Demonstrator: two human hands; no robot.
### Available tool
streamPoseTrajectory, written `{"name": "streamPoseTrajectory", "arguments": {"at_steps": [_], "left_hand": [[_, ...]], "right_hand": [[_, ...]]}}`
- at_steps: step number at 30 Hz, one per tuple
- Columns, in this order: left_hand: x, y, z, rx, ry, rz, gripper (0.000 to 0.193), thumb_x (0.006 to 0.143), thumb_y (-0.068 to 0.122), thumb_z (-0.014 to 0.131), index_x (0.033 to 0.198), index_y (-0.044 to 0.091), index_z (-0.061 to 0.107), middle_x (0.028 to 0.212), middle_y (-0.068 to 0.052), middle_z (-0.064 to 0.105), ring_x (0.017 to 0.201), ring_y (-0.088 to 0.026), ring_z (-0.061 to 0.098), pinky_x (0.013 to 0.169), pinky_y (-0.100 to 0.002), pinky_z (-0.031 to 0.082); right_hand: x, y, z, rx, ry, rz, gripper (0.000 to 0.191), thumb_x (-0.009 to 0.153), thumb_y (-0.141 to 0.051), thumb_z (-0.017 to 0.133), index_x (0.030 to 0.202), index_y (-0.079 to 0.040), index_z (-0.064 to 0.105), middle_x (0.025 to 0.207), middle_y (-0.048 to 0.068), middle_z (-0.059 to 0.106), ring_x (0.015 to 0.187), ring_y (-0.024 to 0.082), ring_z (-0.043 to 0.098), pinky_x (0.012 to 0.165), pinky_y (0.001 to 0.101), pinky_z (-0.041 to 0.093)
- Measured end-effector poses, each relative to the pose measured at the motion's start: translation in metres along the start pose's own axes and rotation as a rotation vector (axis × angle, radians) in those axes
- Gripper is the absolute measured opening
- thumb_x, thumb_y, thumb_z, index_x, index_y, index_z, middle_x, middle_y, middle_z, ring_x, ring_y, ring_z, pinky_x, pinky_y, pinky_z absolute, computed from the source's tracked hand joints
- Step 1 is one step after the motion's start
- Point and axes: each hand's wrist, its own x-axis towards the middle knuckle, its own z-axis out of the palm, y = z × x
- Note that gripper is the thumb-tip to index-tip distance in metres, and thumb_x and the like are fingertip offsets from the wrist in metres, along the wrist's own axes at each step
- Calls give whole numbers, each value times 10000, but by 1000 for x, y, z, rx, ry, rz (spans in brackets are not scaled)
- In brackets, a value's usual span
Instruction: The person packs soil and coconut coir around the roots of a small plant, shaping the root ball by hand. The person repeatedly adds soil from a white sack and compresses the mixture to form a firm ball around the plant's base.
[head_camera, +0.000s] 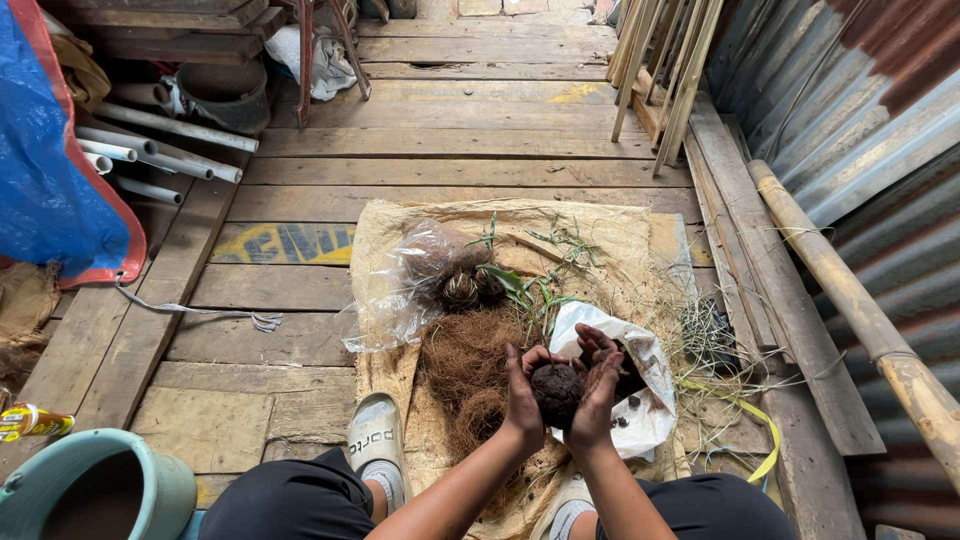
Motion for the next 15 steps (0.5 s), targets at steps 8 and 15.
{"name": "streamPoseTrajectory", "arguments": {"at_steps": [8,15], "left_hand": [[-2,17,10,151,-78,-266,691,912,632,421,1321,97,579,1316,-115,670,1223,-225,651,1073,-390,519],[2,9,2,393,-156,-98,769,840,482,804,1345,-44,562,1210,-182,665,1085,-274,695,984,-444,592]], "right_hand": [[36,12,-29,183,252,200,659,1031,-635,223,1394,-144,470,1356,93,579,1213,225,490,1124,410,370],[43,11,-42,293,277,208,684,1013,-662,230,1398,-154,477,1364,84,583,1181,211,497,1101,436,368]]}}
